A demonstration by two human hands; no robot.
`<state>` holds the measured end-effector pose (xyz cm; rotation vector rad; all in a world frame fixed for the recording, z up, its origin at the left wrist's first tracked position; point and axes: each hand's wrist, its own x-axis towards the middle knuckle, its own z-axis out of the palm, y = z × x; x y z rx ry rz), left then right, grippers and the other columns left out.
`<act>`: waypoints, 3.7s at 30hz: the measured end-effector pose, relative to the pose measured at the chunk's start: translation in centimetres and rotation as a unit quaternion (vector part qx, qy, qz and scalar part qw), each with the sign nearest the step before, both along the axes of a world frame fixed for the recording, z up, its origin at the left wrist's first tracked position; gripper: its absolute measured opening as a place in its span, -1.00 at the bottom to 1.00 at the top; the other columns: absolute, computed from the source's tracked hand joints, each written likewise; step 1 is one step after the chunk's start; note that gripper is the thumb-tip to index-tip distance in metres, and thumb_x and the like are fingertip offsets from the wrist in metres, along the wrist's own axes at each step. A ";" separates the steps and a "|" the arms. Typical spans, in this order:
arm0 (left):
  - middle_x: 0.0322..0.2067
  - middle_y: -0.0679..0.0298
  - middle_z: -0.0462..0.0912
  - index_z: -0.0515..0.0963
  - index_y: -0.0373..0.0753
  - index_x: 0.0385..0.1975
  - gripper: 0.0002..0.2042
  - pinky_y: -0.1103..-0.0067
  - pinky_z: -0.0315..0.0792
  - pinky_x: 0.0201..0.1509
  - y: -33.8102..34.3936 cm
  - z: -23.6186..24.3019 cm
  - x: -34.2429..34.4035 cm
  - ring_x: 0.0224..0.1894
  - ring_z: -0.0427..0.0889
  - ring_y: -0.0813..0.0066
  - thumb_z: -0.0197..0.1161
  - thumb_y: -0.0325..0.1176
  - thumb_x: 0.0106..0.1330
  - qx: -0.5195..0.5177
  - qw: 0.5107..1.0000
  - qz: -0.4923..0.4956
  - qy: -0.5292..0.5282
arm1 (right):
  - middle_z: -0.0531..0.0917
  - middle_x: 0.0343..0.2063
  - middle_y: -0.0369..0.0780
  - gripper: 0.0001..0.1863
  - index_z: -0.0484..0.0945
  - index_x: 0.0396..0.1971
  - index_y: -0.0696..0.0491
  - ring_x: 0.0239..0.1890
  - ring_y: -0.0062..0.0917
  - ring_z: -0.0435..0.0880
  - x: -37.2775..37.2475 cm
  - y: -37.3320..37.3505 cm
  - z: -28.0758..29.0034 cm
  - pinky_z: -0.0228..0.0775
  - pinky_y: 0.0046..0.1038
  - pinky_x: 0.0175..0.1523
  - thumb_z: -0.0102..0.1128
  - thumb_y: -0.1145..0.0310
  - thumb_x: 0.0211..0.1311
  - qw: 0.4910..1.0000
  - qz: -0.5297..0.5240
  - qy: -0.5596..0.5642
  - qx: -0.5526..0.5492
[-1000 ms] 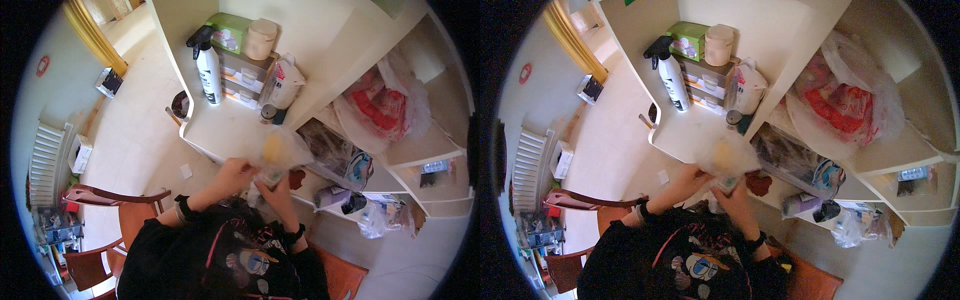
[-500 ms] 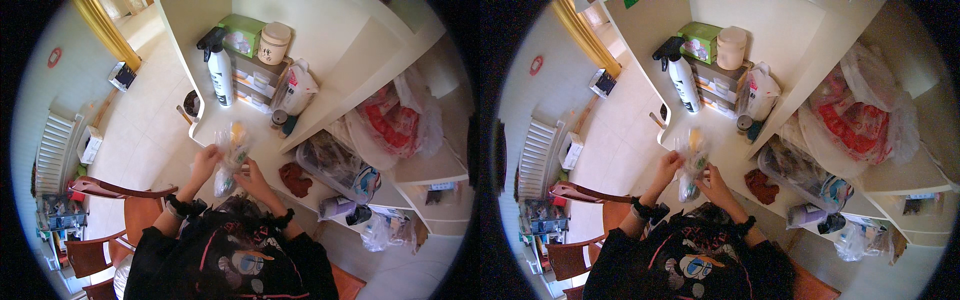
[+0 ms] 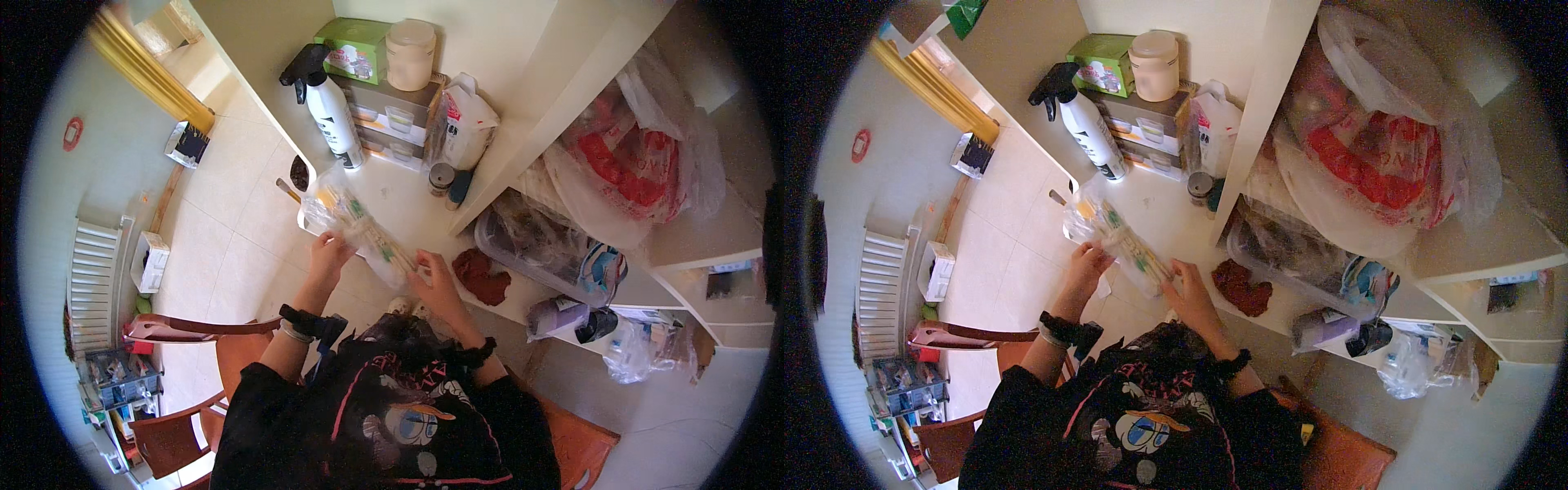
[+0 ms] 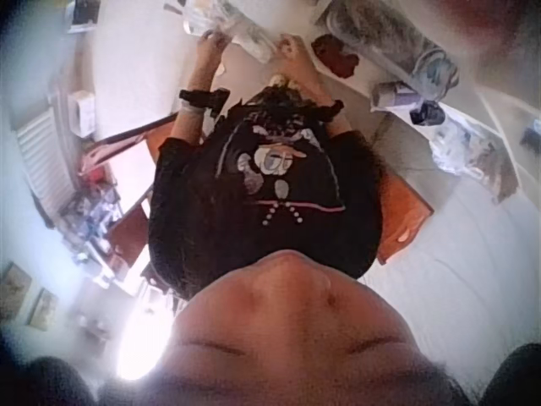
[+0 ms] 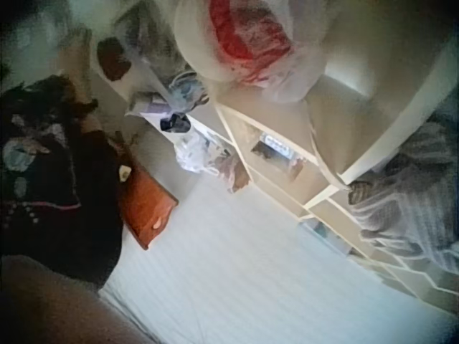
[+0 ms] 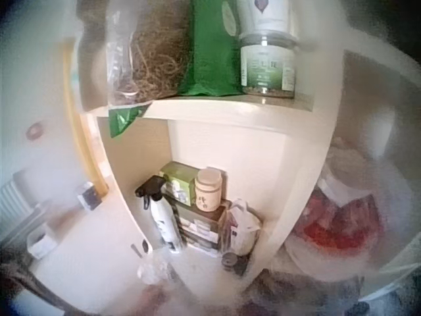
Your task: The person organizes items on a shelf by moving a container, picking up a bag of utensils, placing it back, and handling a pair of blue goggles.
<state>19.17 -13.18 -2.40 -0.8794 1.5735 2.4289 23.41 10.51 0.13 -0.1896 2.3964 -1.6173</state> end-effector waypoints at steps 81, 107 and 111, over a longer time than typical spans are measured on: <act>-0.32 0.23 0.50 0.39 -0.43 -0.22 -0.82 0.51 0.56 -0.31 4.3 0.9 -14.3 -0.31 0.52 0.51 -0.01 -0.45 0.28 -0.156 0.962 0.009 0.226 | 0.35 -0.10 -0.15 -0.54 0.27 0.05 0.06 -0.21 -0.27 0.52 1.8 1.5 -0.4 0.47 -0.32 -0.25 0.05 0.26 0.14 0.957 -0.010 0.138 0.256; -0.35 0.21 0.43 0.31 -0.35 -0.30 -0.84 0.52 0.48 -0.18 4.7 0.5 -10.1 -0.31 0.49 0.46 0.07 -0.43 0.21 -0.167 0.964 -0.018 0.204 | 0.33 -0.13 -0.15 -0.57 0.28 0.02 0.09 -0.21 -0.26 0.50 1.4 1.5 0.1 0.45 -0.31 -0.20 0.05 0.32 0.14 0.968 0.006 0.091 0.232; -0.39 0.22 0.44 0.26 -0.36 -0.30 -0.68 0.57 0.43 -0.21 5.5 1.0 -10.1 -0.32 0.48 0.45 0.24 -0.34 0.13 -0.326 0.912 -0.079 0.238 | 0.33 -0.12 -0.14 -0.57 0.28 0.02 0.09 -0.20 -0.25 0.50 1.5 1.5 -0.5 0.44 -0.29 -0.20 0.05 0.33 0.14 0.966 0.001 0.122 0.227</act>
